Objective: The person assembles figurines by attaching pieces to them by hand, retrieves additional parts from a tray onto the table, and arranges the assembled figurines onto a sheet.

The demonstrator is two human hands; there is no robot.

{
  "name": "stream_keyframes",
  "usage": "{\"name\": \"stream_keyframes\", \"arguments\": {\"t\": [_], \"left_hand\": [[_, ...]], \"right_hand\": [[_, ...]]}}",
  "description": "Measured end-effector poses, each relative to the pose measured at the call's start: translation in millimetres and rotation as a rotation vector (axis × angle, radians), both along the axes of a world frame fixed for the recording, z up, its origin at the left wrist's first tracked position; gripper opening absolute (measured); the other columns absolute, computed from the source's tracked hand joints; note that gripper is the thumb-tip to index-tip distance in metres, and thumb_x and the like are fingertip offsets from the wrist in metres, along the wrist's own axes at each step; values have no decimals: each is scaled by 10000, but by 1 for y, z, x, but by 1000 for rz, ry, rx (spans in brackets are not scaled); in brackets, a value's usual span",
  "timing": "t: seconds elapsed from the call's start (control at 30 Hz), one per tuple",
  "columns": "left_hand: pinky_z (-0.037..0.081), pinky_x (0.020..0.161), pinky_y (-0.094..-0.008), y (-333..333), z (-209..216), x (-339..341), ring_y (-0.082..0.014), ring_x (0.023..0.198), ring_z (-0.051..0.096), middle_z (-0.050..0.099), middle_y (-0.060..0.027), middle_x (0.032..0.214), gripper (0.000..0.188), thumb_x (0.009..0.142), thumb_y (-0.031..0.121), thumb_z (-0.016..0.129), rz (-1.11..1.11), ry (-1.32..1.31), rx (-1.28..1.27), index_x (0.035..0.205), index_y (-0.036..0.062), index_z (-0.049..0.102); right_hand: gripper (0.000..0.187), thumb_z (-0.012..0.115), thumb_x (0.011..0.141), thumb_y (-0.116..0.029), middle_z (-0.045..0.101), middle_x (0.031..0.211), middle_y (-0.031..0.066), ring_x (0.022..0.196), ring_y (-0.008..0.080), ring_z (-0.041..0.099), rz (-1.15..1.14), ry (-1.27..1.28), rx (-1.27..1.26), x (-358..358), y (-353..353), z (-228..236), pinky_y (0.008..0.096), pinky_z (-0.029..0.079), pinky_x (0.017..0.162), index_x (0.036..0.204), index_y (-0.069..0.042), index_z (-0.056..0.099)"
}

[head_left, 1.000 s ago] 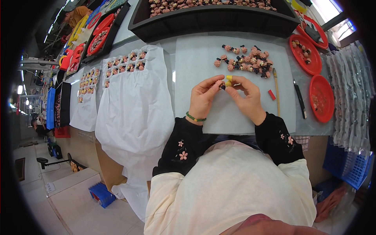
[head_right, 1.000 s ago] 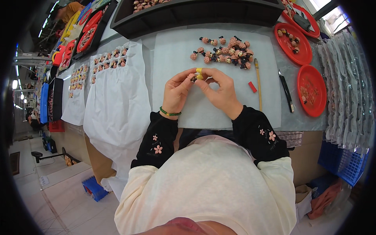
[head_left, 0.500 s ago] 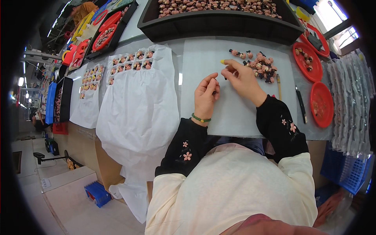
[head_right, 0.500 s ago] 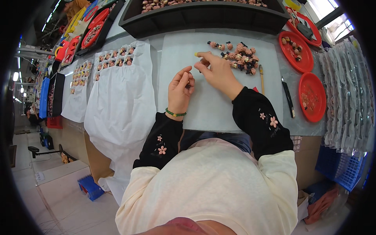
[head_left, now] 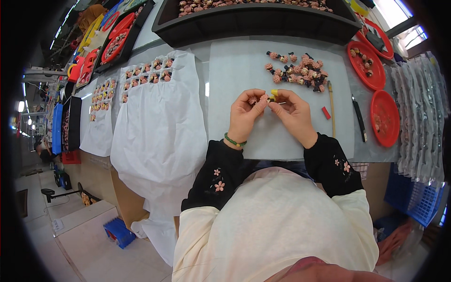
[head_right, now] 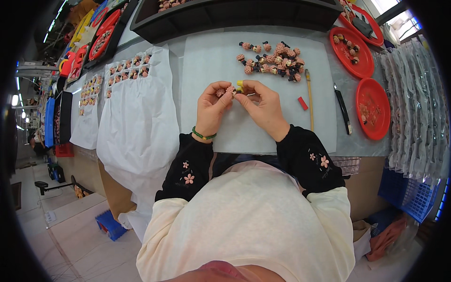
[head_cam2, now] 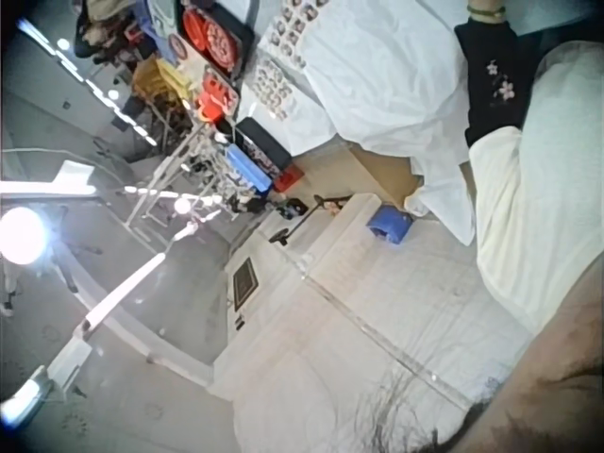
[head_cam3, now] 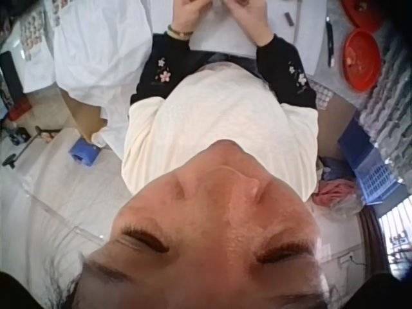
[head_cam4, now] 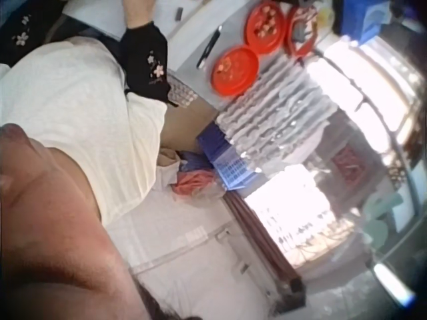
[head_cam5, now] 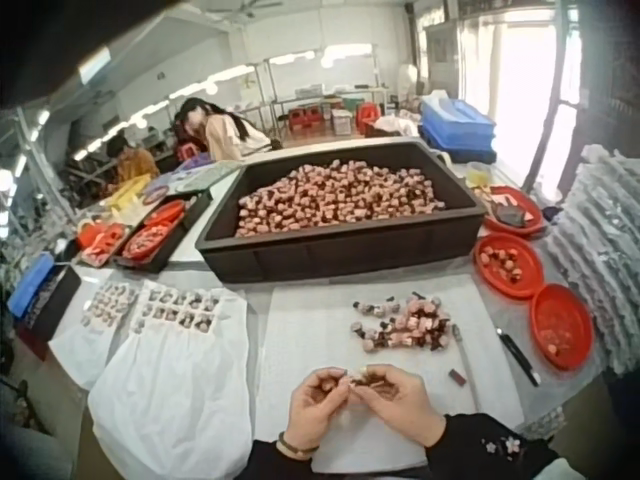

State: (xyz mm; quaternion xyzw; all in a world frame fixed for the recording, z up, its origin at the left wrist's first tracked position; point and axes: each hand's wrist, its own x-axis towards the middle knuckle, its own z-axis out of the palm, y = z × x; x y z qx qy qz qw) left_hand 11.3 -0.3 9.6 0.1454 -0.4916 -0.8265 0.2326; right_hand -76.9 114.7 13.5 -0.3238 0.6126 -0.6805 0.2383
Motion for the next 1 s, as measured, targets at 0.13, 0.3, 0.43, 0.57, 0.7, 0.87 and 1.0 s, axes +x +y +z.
{"name": "stream_keyframes", "arguments": {"t": [0.13,0.3,0.43,0.57,0.7,0.87,1.0], "left_hand": [[415,633,-204,-5,-4,4,-84,790,502,552,-45,942,207,813,30,557,-80,2,-3,1015,-6,524],[427,681,-229,-5,-5,2,-106,868,507,546,-73,1010,232,813,-8,533,-93,51,16,1042,-2,498],[423,724,-240,-7,-2,4,-123,898,508,530,-90,1061,258,823,-4,515,-130,31,12,1077,-3,477],[416,803,-254,-6,6,2,-155,979,509,495,-108,1139,295,839,-6,477,-134,74,317,1133,-12,450],[425,847,-265,-3,-1,1,-162,1001,518,510,-102,1125,299,844,-1,477,-102,56,-12,1142,-22,460],[444,828,-257,-3,-3,1,-151,959,539,549,-91,1068,319,827,12,527,-123,-30,-60,1140,-35,485],[456,802,-248,-1,-4,0,-146,929,545,551,-91,1058,373,792,-8,570,-120,-96,-108,1152,-52,481]], "right_hand": [[345,634,731,39,541,979,96,850,143,560,-67,239,-39,-1,1,-1,241,474,738,1053,53,511],[361,639,722,44,547,968,90,849,140,558,-79,228,-35,0,1,1,244,470,746,1059,52,509],[317,635,738,25,555,941,83,841,131,556,-76,274,-35,0,2,0,240,464,743,1032,52,520],[247,623,764,-3,558,926,77,819,117,554,-37,92,-92,-2,3,2,229,457,725,991,48,538],[168,602,793,-30,561,900,59,775,96,551,57,-41,-101,-5,2,-2,208,445,688,942,34,558],[144,602,797,-43,569,851,39,740,81,549,83,-127,-83,-5,1,2,192,444,650,920,25,568],[141,610,798,-72,584,839,28,718,65,545,13,-171,-18,-4,-1,4,176,437,613,907,11,577]]}}
